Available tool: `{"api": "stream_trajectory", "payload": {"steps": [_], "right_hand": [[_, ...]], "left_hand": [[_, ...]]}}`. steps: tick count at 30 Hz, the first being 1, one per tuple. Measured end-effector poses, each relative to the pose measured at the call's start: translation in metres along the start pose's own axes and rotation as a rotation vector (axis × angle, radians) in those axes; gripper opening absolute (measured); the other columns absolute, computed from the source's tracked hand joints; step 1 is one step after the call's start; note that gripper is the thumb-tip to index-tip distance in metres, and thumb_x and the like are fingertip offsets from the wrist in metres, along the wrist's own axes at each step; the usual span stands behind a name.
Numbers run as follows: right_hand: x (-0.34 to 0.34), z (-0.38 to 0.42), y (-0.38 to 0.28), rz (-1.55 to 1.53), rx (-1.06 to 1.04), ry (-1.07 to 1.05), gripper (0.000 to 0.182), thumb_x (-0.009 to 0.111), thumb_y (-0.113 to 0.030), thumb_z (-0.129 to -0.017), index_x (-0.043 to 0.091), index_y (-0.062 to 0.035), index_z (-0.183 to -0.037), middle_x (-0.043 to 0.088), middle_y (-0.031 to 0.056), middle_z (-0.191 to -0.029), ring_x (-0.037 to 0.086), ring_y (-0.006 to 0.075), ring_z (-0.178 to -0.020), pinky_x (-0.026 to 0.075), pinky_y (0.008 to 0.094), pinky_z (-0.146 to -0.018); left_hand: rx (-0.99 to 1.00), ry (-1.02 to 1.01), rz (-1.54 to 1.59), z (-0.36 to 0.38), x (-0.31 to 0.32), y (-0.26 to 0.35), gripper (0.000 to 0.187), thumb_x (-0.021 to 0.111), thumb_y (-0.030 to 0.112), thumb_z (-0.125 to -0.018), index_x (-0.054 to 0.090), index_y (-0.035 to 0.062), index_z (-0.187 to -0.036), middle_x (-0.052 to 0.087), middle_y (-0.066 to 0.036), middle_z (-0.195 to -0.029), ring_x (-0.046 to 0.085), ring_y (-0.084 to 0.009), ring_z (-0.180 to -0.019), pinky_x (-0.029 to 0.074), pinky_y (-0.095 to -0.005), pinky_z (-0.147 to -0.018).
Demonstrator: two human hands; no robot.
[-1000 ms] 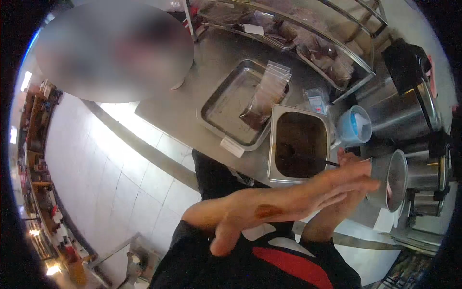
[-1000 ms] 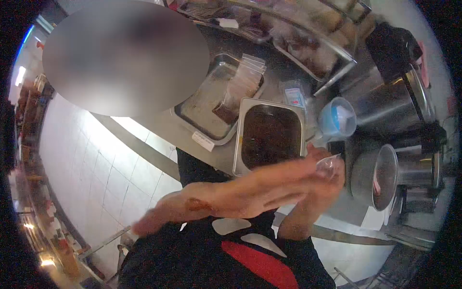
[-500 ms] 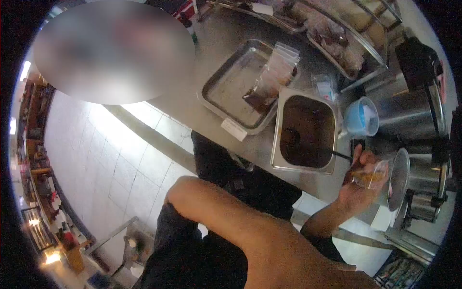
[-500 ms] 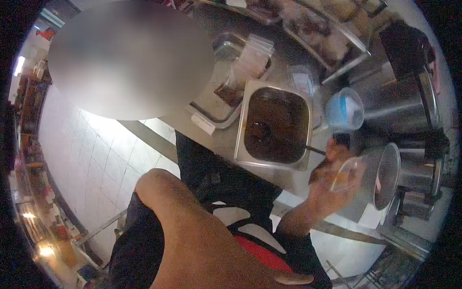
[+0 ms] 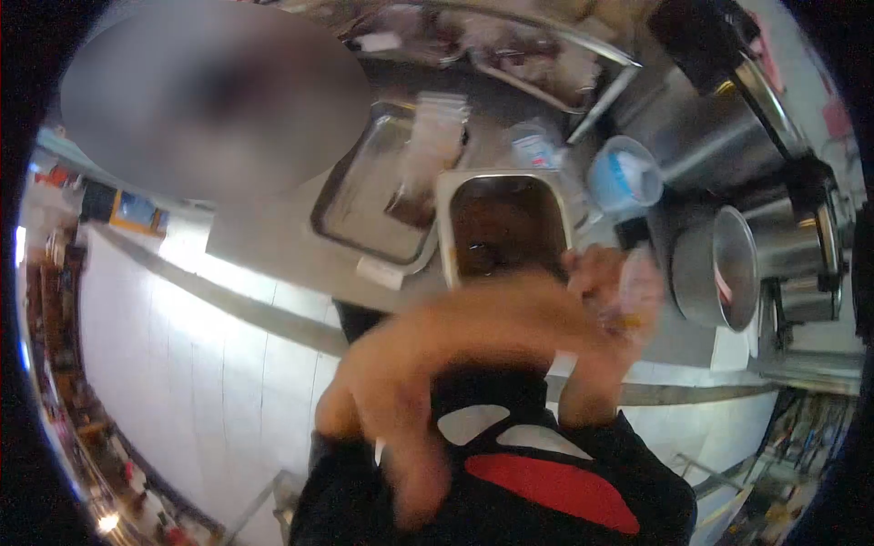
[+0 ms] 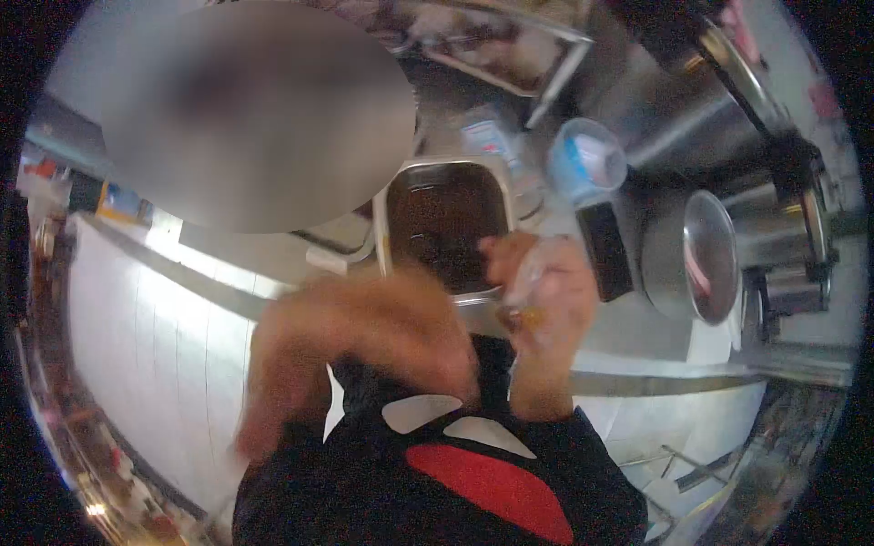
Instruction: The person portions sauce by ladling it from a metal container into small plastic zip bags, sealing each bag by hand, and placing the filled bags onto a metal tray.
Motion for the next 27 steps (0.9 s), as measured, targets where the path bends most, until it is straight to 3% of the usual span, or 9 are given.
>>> {"api": "stream_trajectory", "payload": {"steps": [3,7,10,13,14,15,19,21,27], "right_hand": [[0.012,0.007,0.005,-0.134,0.182,-0.107,0.034,0.064,-0.036,-0.095,0.058,-0.0023,-0.096,0.064,0.0138,-0.089,0.062,0.0202,-0.079,0.051,0.0355,-0.075],[0.023,0.018,0.009,-0.083,0.326,-0.170,0.038,0.058,-0.037,-0.099,0.060,0.0006,-0.106,0.068,0.0126,-0.095,0.064,0.0155,-0.076,0.050,0.0262,-0.067],[0.031,0.017,0.010,-0.249,0.432,-0.300,0.036,0.054,-0.032,-0.101,0.060,0.0023,-0.111,0.068,0.0132,-0.096,0.066,0.0176,-0.078,0.052,0.0284,-0.069],[0.025,0.017,0.018,-0.206,0.542,-0.349,0.035,0.049,-0.027,-0.103,0.060,0.0032,-0.116,0.069,0.0144,-0.095,0.068,0.0200,-0.080,0.054,0.0310,-0.072],[0.022,0.018,0.021,-0.185,0.571,-0.392,0.035,0.048,-0.027,-0.104,0.060,0.0033,-0.117,0.070,0.0147,-0.095,0.068,0.0203,-0.080,0.055,0.0310,-0.072],[0.027,0.020,0.024,-0.149,0.411,-0.332,0.037,0.048,-0.029,-0.104,0.061,0.0026,-0.117,0.071,0.0146,-0.094,0.068,0.0192,-0.076,0.053,0.0286,-0.067],[0.023,0.019,0.022,-0.132,0.602,-0.336,0.037,0.049,-0.029,-0.103,0.062,0.0026,-0.116,0.071,0.0139,-0.096,0.068,0.0188,-0.081,0.053,0.0265,-0.068],[0.027,0.016,0.018,-0.174,0.683,-0.327,0.038,0.048,-0.029,-0.104,0.063,0.0032,-0.116,0.071,0.0132,-0.099,0.068,0.0186,-0.086,0.052,0.0259,-0.069],[0.023,0.006,0.020,-0.025,0.480,-0.278,0.051,0.047,-0.040,-0.103,0.061,0.0061,-0.119,0.068,0.0179,-0.113,0.064,0.0233,-0.109,0.050,0.0344,-0.092]], "left_hand": [[-0.223,0.400,-0.406,0.012,-0.020,-0.034,0.046,0.071,0.032,-0.085,0.068,-0.0024,-0.116,0.058,-0.019,-0.126,0.056,-0.0298,-0.116,0.041,-0.0409,-0.102],[-0.304,0.237,-0.230,0.011,-0.021,-0.045,0.043,0.072,0.027,-0.084,0.069,-0.0015,-0.116,0.054,-0.019,-0.129,0.050,-0.0271,-0.124,0.038,-0.0392,-0.105],[-0.323,0.224,-0.159,0.011,-0.021,-0.045,0.041,0.073,0.025,-0.084,0.069,-0.0008,-0.115,0.055,-0.019,-0.128,0.051,-0.0289,-0.123,0.039,-0.0398,-0.105],[-0.186,0.130,-0.151,0.017,-0.026,-0.052,0.034,0.075,0.004,-0.079,0.071,0.0035,-0.113,0.058,-0.013,-0.122,0.054,-0.0239,-0.118,0.043,-0.0344,-0.098],[-0.201,0.166,-0.147,0.020,-0.027,-0.053,0.031,0.075,0.002,-0.078,0.072,0.0032,-0.109,0.058,-0.014,-0.122,0.055,-0.0237,-0.118,0.044,-0.0343,-0.097],[-0.215,0.201,-0.145,0.023,-0.027,-0.053,0.028,0.075,0.001,-0.078,0.073,0.0029,-0.106,0.059,-0.014,-0.122,0.055,-0.0235,-0.118,0.045,-0.0341,-0.096],[-0.313,0.345,-0.139,0.020,-0.020,-0.044,0.017,0.075,0.000,-0.078,0.075,0.0023,-0.094,0.062,-0.015,-0.121,0.059,-0.0236,-0.114,0.047,-0.0354,-0.094],[-0.256,0.273,-0.226,0.025,-0.026,-0.045,0.017,0.075,0.000,-0.079,0.074,0.0026,-0.095,0.064,-0.015,-0.119,0.061,-0.0243,-0.112,0.048,-0.0360,-0.092],[-0.131,0.353,-0.334,0.033,-0.029,-0.035,0.015,0.072,0.002,-0.083,0.070,0.0004,-0.098,0.071,-0.016,-0.107,0.066,-0.0247,-0.105,0.049,-0.0367,-0.093]]}}
Point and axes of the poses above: each hand's wrist, its own z-axis away from the middle knuckle, its own x-axis out of the palm, y = z × x, the point moved 3 cm from there along -z, towards the middle knuckle
